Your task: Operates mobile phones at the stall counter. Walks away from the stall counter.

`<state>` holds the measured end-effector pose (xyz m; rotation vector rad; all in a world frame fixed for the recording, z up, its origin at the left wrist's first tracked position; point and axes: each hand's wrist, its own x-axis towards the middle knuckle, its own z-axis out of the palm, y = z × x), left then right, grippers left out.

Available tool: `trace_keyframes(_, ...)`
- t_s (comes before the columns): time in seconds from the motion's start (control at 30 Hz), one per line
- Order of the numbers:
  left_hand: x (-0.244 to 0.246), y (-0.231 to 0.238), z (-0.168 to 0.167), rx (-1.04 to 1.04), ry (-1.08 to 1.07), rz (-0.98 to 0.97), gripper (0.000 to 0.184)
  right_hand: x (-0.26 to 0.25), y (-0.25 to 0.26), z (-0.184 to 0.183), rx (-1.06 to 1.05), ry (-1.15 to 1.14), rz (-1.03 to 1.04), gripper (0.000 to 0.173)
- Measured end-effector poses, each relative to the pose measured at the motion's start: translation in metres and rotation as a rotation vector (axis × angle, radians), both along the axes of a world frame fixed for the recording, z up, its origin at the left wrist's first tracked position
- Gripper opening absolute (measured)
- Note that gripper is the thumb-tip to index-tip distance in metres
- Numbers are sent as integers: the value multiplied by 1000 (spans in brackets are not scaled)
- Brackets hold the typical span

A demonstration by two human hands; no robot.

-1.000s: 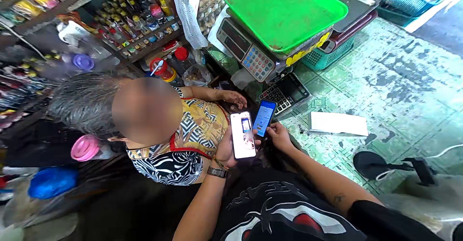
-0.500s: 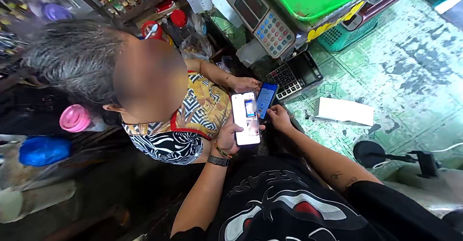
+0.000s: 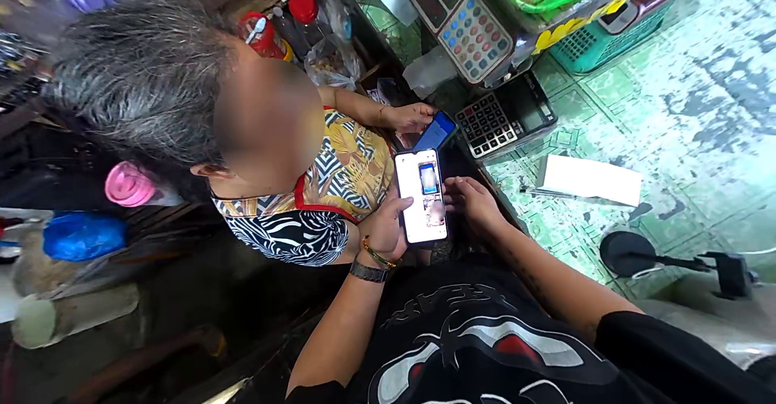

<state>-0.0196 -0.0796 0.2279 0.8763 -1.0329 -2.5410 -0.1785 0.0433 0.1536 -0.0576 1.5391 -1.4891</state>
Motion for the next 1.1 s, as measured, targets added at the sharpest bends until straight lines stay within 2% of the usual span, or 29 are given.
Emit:
trace_keyframes(0.13,-8,8,13,11,53,-53,45,11,38,36,-151,37,58,44)
trace_keyframes(0.3,-26,20,18,-79,60,-130,49,9,63,63,-141,123,-2,27)
trace_keyframes(0.5,-53,40,21,-98,54,-230,56,4,85,92,-184,197,-47,28)
trace_keyframes(0.6,-66,49,24,-144,85,-300,57,4,96,99,-185,240,-45,35)
trace_keyframes(0.7,-80,59,26,-215,114,-344,53,2,106,108,-156,381,-44,45)
trace_keyframes(0.77,-87,68,28,-193,149,-382,50,3,117,110,-122,430,-55,52)
trace_keyframes(0.97,-96,79,34,-173,110,-486,52,6,135,114,-144,426,-139,53)
trace_keyframes(1.1,-99,80,37,-198,90,-487,49,4,134,108,-164,410,-159,53)
